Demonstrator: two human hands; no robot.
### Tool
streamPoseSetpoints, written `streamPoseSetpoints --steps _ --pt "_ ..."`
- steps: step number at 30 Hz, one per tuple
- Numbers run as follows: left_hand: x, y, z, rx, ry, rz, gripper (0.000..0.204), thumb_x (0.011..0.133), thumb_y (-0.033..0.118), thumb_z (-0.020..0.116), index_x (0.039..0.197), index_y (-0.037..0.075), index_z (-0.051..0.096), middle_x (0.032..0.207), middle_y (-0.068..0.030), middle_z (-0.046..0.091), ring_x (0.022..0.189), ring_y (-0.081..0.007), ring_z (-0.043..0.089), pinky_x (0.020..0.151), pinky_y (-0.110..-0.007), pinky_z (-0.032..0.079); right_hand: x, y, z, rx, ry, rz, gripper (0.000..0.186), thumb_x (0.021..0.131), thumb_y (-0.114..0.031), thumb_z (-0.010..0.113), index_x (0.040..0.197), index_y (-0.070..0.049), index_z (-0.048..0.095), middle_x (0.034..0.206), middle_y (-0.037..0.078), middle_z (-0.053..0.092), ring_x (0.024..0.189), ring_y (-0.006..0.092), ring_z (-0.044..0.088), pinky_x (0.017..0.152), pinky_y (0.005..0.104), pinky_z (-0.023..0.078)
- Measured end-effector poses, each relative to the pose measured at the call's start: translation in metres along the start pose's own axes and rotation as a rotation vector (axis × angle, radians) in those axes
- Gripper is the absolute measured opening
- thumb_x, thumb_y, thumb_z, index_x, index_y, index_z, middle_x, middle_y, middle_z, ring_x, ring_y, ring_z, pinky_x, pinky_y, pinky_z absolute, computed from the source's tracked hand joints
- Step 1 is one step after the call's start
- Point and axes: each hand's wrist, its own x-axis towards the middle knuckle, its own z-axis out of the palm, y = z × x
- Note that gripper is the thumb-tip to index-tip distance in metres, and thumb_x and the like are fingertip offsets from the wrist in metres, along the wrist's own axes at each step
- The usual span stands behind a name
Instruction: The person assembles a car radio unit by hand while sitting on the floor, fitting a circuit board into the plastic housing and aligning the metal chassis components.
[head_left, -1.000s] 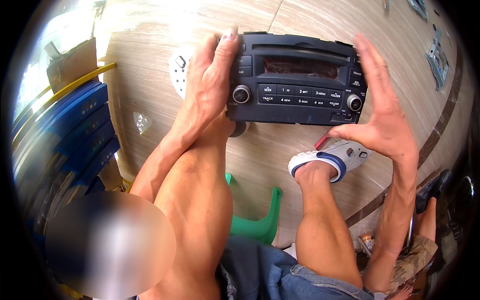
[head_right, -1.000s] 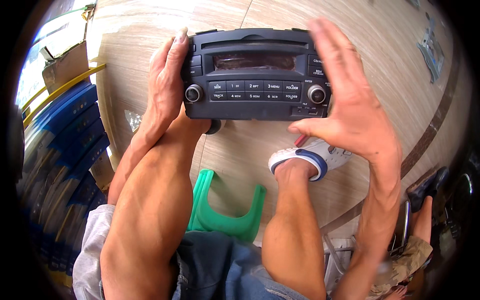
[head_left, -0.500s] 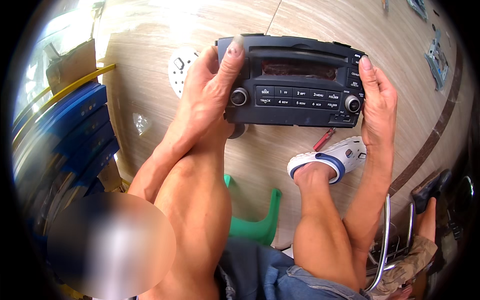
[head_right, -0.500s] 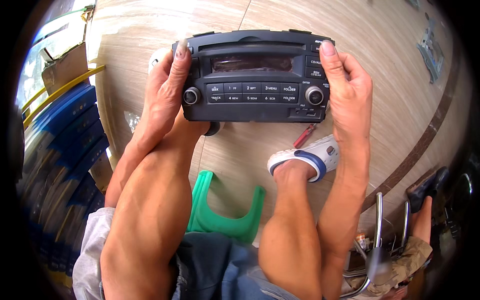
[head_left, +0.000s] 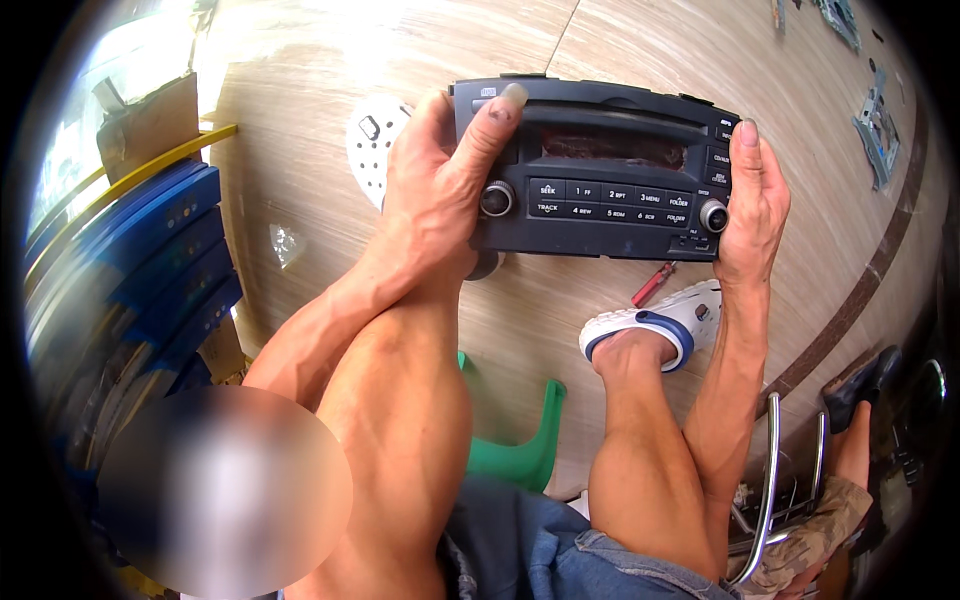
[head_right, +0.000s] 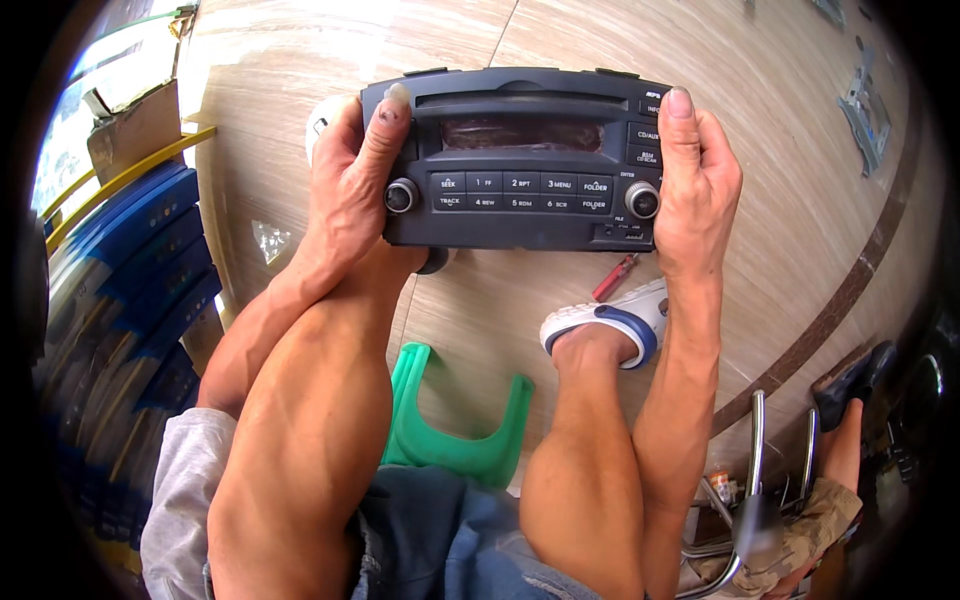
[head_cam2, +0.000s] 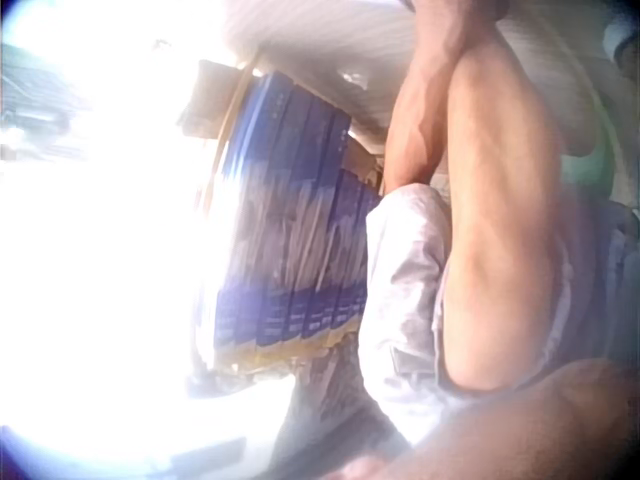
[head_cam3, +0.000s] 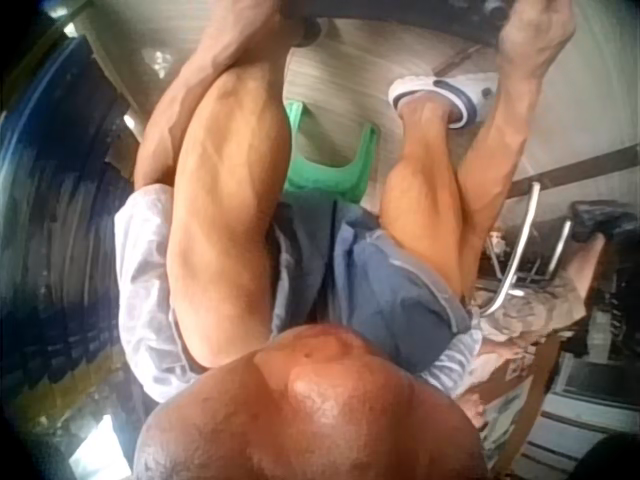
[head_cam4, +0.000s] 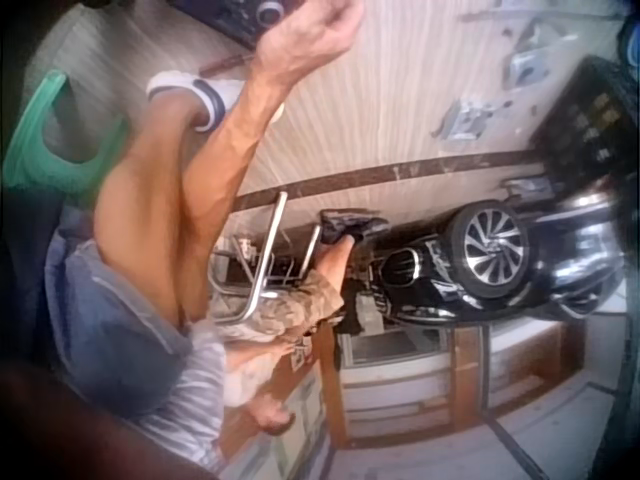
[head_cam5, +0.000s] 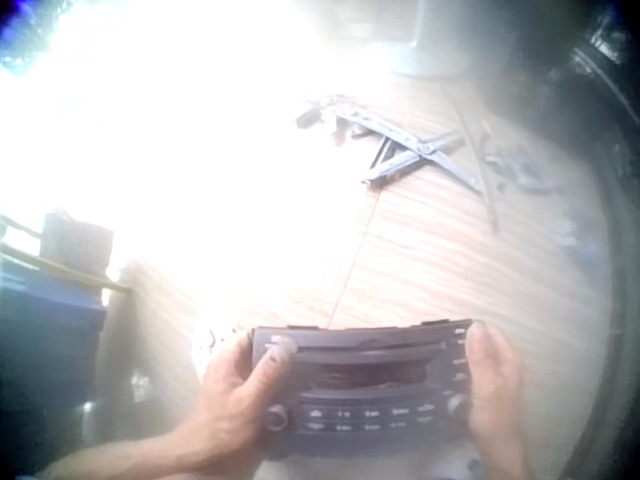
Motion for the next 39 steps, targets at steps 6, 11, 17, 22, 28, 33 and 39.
streamPoseSetpoints --steps 6,11,17,22,28,33,39 --pt "-0.001 0.0 0.002 -0.024 0.02 0.005 0.049 0.099 0.041 0.072 0.114 -0.005 0.064 0.099 -0.0114 0.073 0.086 -0.0135 0.069 0.074 -0.027 0.057 0.004 0.005 -0.003 -0.03 -0.012 -0.066 0.045 0.109 -0.041 0.056 0.077 -0.009 0.056 0.071 -0.01 0.042 0.064 0.0022 0.032 0.055 0.0248 0.025" --pt "0.001 -0.005 0.001 0.024 0.039 0.005 0.051 0.098 0.043 0.074 0.112 -0.005 0.064 0.095 -0.0112 0.073 0.083 -0.0128 0.069 0.072 -0.027 0.057 0.003 0.005 -0.001 -0.072 0.001 -0.063 0.048 0.109 -0.043 0.057 0.076 -0.008 0.055 0.07 -0.009 0.042 0.064 0.0031 0.032 0.054 0.0256 0.025" --pt "0.0 -0.007 0.0 -0.009 0.065 -0.005 0.051 0.097 0.043 0.074 0.111 -0.005 0.065 0.094 -0.0117 0.073 0.083 -0.013 0.069 0.072 -0.027 0.056 0.002 0.002 0.0 -0.113 0.035 -0.094 0.05 0.108 -0.044 0.056 0.075 -0.006 0.055 0.068 -0.008 0.043 0.064 0.0046 0.034 0.055 0.0268 0.029" --pt "0.002 -0.012 0.0 0.026 0.07 0.009 0.052 0.097 0.045 0.073 0.11 -0.005 0.065 0.094 -0.012 0.073 0.083 -0.0139 0.068 0.073 -0.029 0.056 0.001 -0.001 -0.001 -0.133 0.02 -0.086 0.051 0.107 -0.045 0.058 0.074 -0.006 0.055 0.068 -0.007 0.044 0.064 0.0055 0.035 0.056 0.027 0.031" --pt "0.005 -0.016 -0.002 0.047 0.073 0.046 0.051 0.098 0.045 0.072 0.106 -0.004 0.065 0.092 -0.0116 0.073 0.082 -0.0129 0.066 0.072 -0.028 0.054 0.005 0.008 -0.009 -0.242 -0.034 -0.068 0.044 0.111 -0.039 0.051 0.105 0.001 0.07 0.089 0.001 0.07 0.076 0.0052 0.061 0.068 0.0215 0.049" --pt "0.004 -0.005 0.005 -0.03 0.076 0.053 0.05 0.102 0.047 0.067 0.102 -0.003 0.063 0.091 -0.0094 0.071 0.083 -0.0107 0.065 0.07 -0.026 0.053 -0.003 0.003 0.004 -0.003 0.064 -0.006 0.047 0.108 -0.042 0.057 0.078 -0.006 0.059 0.071 -0.008 0.045 0.065 0.0042 0.035 0.057 0.0254 0.03" --pt "0.009 -0.004 -0.002 -0.102 0.012 -0.055 0.058 0.108 0.053 0.05 0.113 -0.003 0.066 0.095 -0.0096 0.072 0.082 -0.0131 0.065 0.071 -0.027 0.054 -0.024 -0.022 0.01 -0.051 0.145 -0.059 0.038 0.108 -0.035 0.061 0.088 -0.003 0.063 0.074 -0.007 0.051 0.069 0.0033 0.043 0.061 0.0215 0.036"
